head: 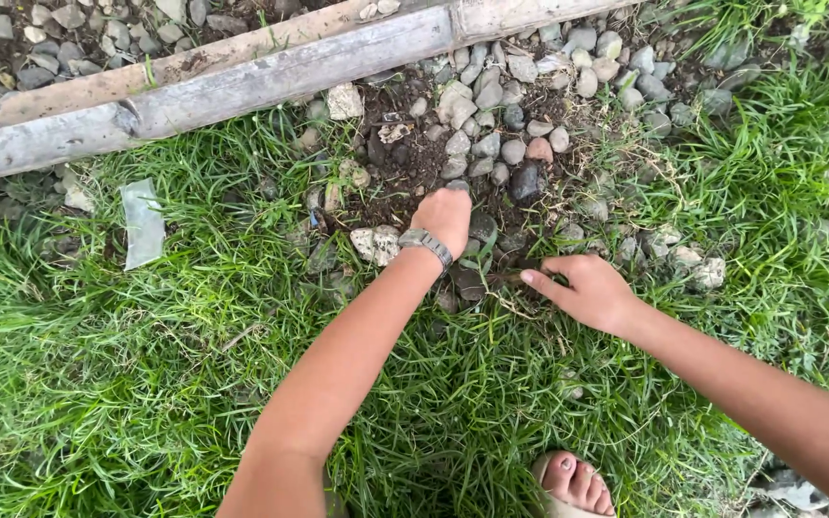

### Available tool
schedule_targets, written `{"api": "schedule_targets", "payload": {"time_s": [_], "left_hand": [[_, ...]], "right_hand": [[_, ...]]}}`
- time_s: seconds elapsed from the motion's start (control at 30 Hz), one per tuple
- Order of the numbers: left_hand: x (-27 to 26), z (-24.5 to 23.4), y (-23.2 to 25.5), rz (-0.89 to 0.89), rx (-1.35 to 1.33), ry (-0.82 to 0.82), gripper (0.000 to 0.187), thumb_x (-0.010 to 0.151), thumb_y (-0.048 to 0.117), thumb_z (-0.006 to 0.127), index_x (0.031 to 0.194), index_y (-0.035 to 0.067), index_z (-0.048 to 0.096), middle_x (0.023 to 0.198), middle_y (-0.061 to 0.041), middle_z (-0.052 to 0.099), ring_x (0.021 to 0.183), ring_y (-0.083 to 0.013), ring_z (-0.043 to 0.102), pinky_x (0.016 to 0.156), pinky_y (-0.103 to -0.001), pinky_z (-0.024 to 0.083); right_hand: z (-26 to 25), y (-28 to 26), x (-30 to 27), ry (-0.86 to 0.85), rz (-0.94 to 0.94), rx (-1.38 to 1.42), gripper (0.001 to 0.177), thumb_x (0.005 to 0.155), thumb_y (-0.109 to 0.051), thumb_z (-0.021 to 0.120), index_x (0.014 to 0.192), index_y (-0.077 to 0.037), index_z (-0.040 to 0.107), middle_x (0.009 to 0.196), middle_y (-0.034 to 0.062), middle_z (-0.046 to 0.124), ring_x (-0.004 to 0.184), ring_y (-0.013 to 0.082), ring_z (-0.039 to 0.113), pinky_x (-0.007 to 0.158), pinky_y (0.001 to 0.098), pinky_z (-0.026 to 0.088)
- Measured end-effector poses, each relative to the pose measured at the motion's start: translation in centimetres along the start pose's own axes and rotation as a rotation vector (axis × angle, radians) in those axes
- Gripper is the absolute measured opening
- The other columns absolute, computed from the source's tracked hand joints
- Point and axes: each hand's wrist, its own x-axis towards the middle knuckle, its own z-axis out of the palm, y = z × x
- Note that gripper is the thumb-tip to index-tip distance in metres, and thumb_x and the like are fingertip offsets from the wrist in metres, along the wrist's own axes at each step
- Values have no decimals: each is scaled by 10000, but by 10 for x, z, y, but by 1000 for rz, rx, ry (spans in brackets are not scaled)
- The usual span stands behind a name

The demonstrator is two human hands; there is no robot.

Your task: Manually pulling weeds and unwanted grass from a rocky patch of ground.

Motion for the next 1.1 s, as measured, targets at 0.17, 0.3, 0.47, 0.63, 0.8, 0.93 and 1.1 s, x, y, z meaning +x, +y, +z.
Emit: {"api": "schedule_targets", "payload": {"time_s": [0.17,0.3,0.47,0.63,0.8,0.93,1.1], "left_hand": [[3,-7,-21,45,16,-153,135,927,45,635,917,-5,759,966,-236,746,863,-317,758,763,-396,625],[-5,-32,-71,237,-338,-41,125,767,167,842,833,62,838,810,-144,763,728,-263,699,693,-358,526],[-9,-65,-89,-118,-637,8,119,843,192,783,925,112,813,791,-87,775,695,-222,711,680,-357,575],[19,-1,-99,79,-368,256,126,779,175,846,866,87,823,819,-125,768,744,-260,740,779,-372,578],[3,-31,-46,-23,-409,65,351,708,229,904,923,4,742,891,-184,750,835,-297,749,813,-379,591],[-3,-17,-35,88,-165,167,343,673,169,891,932,-3,747,1019,-241,705,925,-372,704,846,-431,566],[11,22,-47,124,-64,453,93,772,72,774,823,18,718,1082,-257,708,997,-407,694,897,-455,564]], "right_hand": [[4,15,-3,21,0,3,550,958,-561,548,807,-54,697,587,186,589,571,384,600,616,484,496],[1,10,-7,-23,63,14,545,948,-568,540,821,-63,702,576,199,584,572,389,611,623,500,499],[5,12,-2,0,19,21,558,953,-573,539,832,-52,701,583,194,587,569,387,610,628,495,506],[8,1,5,15,-3,35,544,934,-575,545,857,-65,718,595,180,609,566,370,621,617,488,513],[9,6,3,-27,26,16,562,961,-575,530,829,-60,710,590,180,604,568,358,623,621,480,511],[10,10,4,-41,47,43,535,943,-575,530,848,-87,729,579,170,611,560,348,632,614,476,512],[9,12,3,-47,47,39,546,948,-574,538,847,-74,731,597,188,621,577,362,635,626,480,511]]}}
